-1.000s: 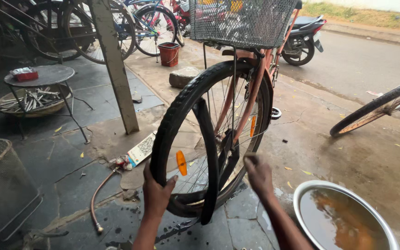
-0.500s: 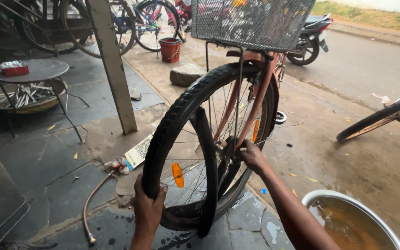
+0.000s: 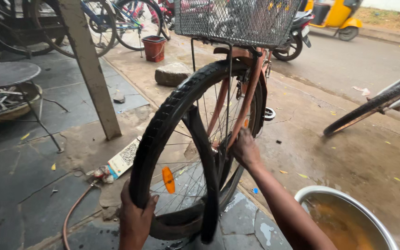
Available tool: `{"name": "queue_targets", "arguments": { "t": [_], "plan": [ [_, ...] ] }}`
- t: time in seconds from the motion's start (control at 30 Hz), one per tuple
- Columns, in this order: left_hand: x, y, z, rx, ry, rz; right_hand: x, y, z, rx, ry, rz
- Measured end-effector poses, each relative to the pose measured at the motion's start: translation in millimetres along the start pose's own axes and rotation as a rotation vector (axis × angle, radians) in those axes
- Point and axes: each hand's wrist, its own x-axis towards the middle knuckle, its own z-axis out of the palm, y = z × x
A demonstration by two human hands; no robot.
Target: The person removes the inner tube from a bicycle tire, then reinserts it and seats the tire bead onto the rim using hands and a screwdriver. The person then retrieves a valve core from a tool kit and prepares to install it into the tire valve.
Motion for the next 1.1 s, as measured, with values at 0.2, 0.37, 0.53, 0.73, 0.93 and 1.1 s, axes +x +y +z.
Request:
{"name": "queue_targets", "arguments": {
  "t": [0.2, 0.37, 0.53, 0.73, 0.93, 1.1],
  "plan": [
    [1.4, -10.7, 5.0, -0.026, 0.048, 0.169, 54.2, 57.3, -8.5, -0.125, 0.016, 0.377],
    [2.9, -18.4, 7.1, -0.012, 0.074, 0.114, 40.5, 62.1, -5.2, -0.390, 0.186, 0.100],
    [-3.2, -13.7, 8.8, -0.049, 0.033, 0.036, 5.1, 52.2, 3.3, -0.345, -0.134, -0.403],
    [-1.5, -2.7, 2.1, 0.034, 0.004, -0.005, 86.1, 99.9, -23.4, -0.322, 0.067, 0.720],
    [-5.4, -1.6, 6.6, 0.000, 0.087, 0.203, 35.6, 47.9, -24.6, -0.287, 0.026, -0.488],
    [-6.6, -0.3, -0.3, -0.016, 0.006, 0.172, 84.8, 88.6, -30.3, -0.358, -0.047, 0.389]
  ]
}}
